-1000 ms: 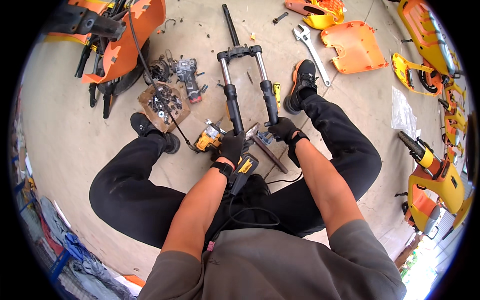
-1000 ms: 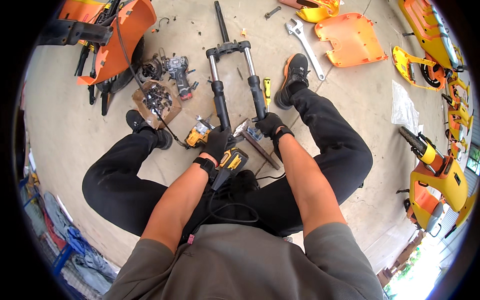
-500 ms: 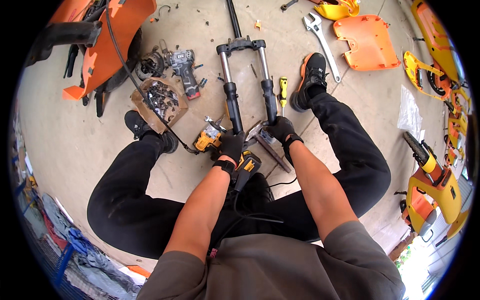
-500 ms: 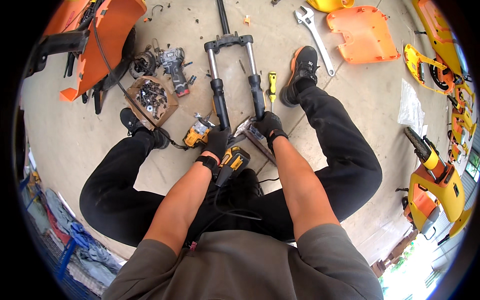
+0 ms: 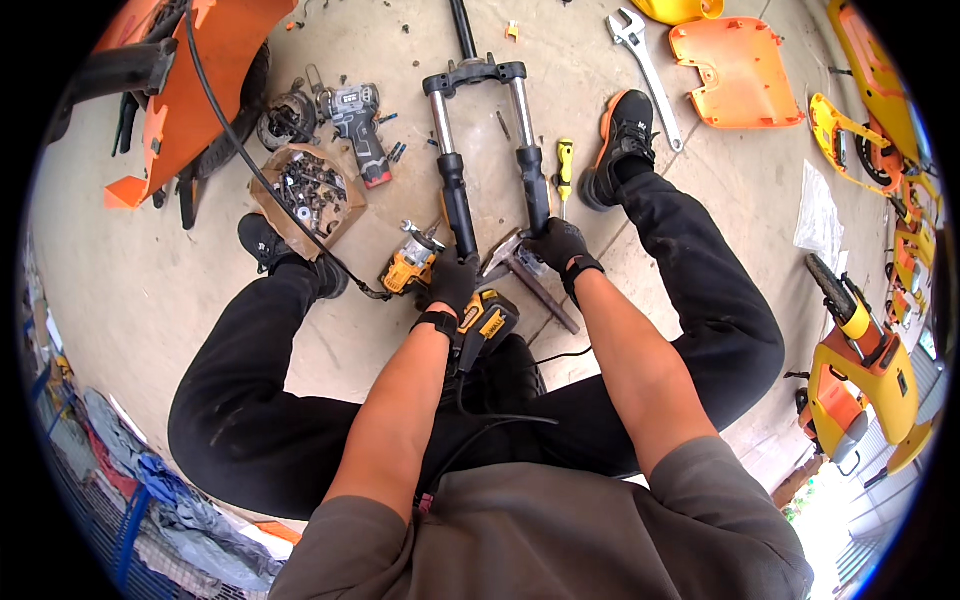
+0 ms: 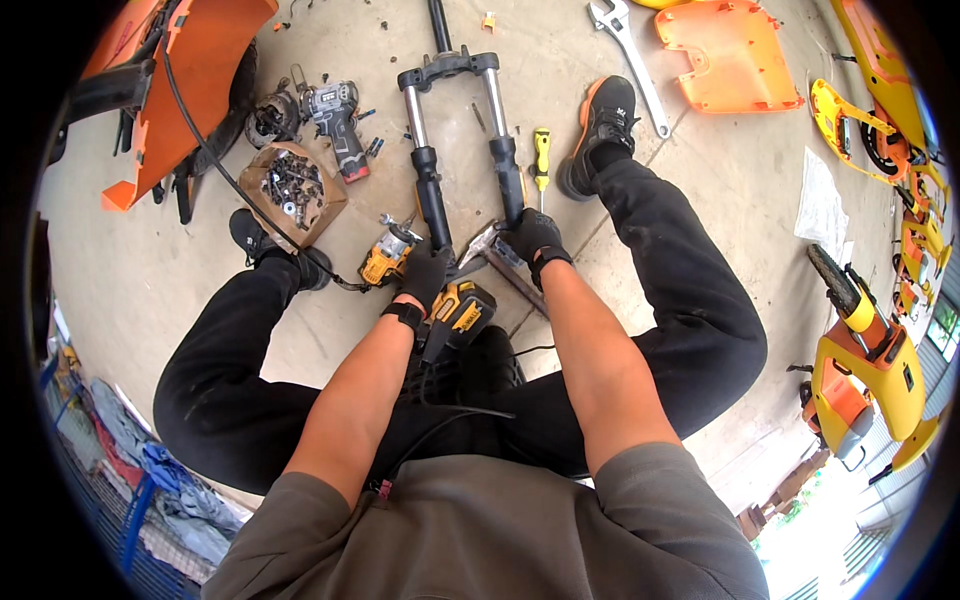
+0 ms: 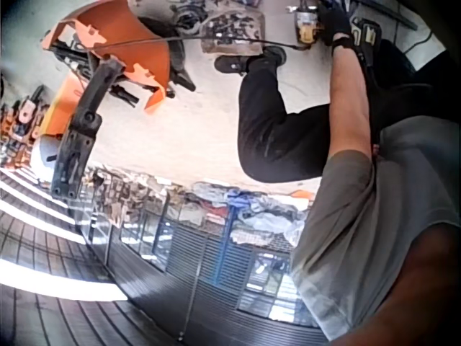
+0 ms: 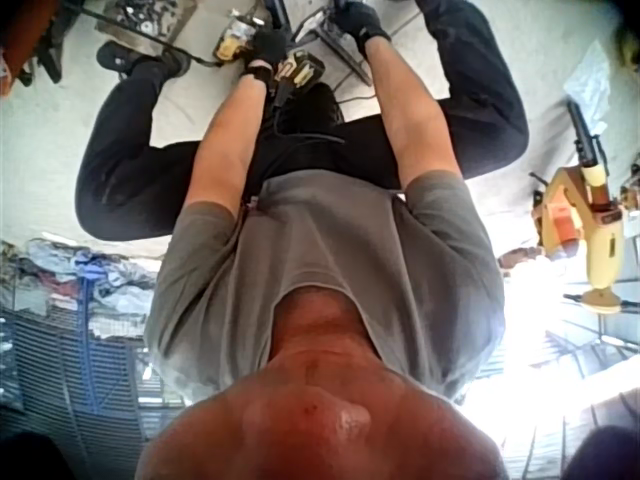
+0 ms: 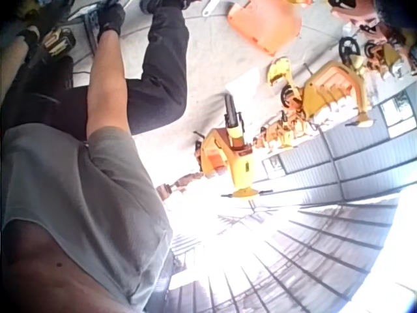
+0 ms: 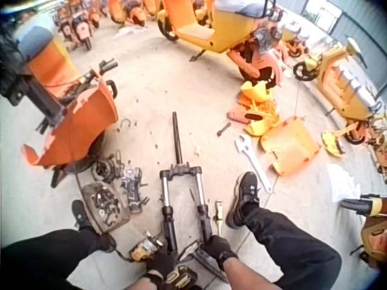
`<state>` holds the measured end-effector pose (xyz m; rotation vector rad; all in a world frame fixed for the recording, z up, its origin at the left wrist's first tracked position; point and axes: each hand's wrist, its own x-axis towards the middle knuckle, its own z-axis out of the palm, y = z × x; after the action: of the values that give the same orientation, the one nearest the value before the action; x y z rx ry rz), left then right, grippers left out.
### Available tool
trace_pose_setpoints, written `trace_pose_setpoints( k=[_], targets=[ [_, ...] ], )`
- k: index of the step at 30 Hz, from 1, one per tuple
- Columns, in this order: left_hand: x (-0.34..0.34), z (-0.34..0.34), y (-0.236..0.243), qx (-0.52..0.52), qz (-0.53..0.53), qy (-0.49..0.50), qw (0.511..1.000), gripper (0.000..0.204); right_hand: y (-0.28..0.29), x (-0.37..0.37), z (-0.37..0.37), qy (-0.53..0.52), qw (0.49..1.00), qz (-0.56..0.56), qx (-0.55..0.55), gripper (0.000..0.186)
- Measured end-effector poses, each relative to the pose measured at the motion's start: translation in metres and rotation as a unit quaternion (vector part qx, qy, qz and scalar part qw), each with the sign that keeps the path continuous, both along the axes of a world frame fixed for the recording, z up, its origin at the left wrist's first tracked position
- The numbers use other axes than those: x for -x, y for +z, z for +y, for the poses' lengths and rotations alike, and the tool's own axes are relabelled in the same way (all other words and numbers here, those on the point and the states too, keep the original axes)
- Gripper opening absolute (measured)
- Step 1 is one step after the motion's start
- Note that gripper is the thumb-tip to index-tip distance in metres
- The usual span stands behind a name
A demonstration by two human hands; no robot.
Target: The person holds and aligns the components of a motorcycle front fork assembly, then uses a power drill to tighten a bolt on the fork bracket.
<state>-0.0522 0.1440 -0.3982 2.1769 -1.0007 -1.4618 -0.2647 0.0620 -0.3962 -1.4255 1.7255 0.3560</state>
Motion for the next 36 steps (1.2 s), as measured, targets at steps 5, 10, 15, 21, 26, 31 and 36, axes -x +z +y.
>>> trace_pose_setpoints(
  k=[5,10,15,21,26,31,36],
  targets=[
    [0.000,-0.007,0.018,-0.018,0.021,-0.002,1.000,0.029,0.003,-0.002,0.001,-0.009,1.000,0.002,-0.013,0.053],
    [-0.005,-0.003,0.004,-0.031,0.068,-0.002,0.997,0.031,0.010,-0.009,0.003,-0.021,0.999,0.034,-0.026,0.053],
    [-0.002,-0.004,0.006,-0.050,0.043,-0.009,0.998,0.030,0.015,-0.013,0.001,-0.005,0.997,0.059,-0.040,0.052],
    [0.000,-0.010,0.016,-0.055,0.023,-0.024,0.998,0.030,0.007,-0.009,-0.001,0.010,0.997,0.055,-0.047,0.053],
    [0.000,0.005,-0.008,0.003,0.031,0.003,1.000,0.033,0.004,0.002,-0.018,0.096,0.992,0.016,-0.076,0.049],
    [0.000,0.008,-0.010,0.000,0.027,0.017,0.999,0.035,0.015,0.006,-0.134,0.117,0.986,0.029,0.119,0.049],
    [0.004,0.003,0.001,-0.023,-0.016,-0.004,1.000,0.036,0.049,-0.048,-0.240,-0.028,0.981,-0.046,0.186,0.053]
  ],
)
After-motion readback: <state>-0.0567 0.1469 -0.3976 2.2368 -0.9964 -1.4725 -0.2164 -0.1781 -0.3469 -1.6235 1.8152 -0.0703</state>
